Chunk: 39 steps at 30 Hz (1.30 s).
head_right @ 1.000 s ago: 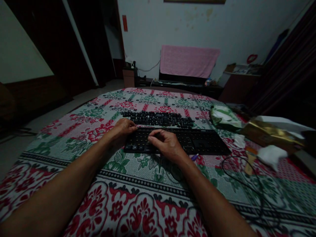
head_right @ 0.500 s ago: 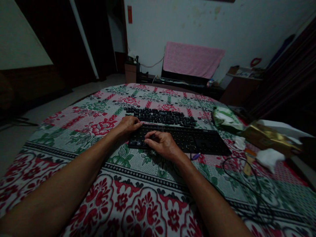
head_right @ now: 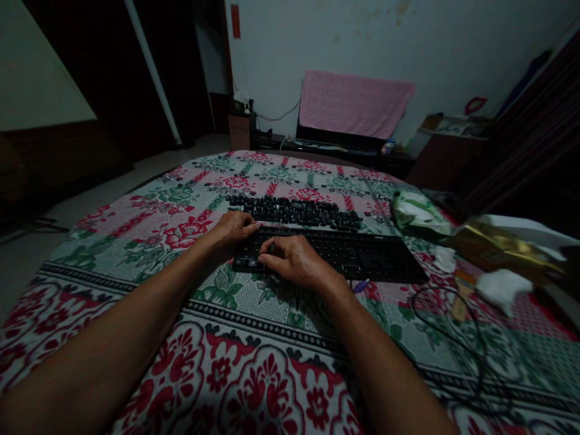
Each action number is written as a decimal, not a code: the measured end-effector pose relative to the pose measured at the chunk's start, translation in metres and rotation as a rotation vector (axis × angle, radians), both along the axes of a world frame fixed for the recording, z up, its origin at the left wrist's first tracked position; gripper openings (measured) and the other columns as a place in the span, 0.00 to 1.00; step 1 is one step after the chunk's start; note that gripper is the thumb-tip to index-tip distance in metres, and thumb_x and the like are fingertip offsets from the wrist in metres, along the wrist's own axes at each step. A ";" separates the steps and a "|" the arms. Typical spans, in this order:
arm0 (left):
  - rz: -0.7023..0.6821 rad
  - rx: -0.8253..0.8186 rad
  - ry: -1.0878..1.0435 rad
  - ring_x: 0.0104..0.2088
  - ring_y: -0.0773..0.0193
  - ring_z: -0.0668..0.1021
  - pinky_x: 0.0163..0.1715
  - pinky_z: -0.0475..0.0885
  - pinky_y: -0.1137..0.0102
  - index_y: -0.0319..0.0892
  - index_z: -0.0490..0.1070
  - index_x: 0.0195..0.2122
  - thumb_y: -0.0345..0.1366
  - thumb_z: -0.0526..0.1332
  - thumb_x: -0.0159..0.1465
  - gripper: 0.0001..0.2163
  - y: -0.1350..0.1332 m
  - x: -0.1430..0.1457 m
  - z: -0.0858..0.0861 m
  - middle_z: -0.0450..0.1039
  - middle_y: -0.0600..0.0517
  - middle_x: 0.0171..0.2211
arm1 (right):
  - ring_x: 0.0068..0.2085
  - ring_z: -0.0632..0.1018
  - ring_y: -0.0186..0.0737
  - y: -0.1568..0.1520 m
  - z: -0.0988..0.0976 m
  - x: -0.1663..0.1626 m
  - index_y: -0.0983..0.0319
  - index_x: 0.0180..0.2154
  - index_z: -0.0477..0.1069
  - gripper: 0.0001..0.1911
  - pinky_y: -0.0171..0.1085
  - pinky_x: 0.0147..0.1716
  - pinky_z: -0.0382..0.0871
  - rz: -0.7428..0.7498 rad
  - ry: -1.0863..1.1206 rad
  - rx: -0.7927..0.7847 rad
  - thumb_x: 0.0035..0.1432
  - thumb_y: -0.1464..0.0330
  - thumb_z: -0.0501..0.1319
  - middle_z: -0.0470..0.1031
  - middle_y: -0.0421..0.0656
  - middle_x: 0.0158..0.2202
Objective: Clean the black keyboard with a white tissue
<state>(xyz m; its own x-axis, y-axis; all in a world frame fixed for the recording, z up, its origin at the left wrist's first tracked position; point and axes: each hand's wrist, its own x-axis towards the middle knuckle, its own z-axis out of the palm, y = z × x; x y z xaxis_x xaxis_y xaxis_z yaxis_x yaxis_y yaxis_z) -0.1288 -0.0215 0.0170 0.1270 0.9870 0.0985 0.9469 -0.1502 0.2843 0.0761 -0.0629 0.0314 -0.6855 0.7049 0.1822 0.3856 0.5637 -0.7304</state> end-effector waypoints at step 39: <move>-0.026 0.083 0.169 0.40 0.58 0.74 0.37 0.67 0.68 0.42 0.67 0.44 0.41 0.43 0.66 0.16 -0.004 0.007 -0.015 0.69 0.45 0.41 | 0.24 0.68 0.31 0.005 -0.005 -0.012 0.63 0.31 0.66 0.08 0.31 0.26 0.61 -0.107 0.100 -0.011 0.56 0.64 0.56 0.68 0.37 0.24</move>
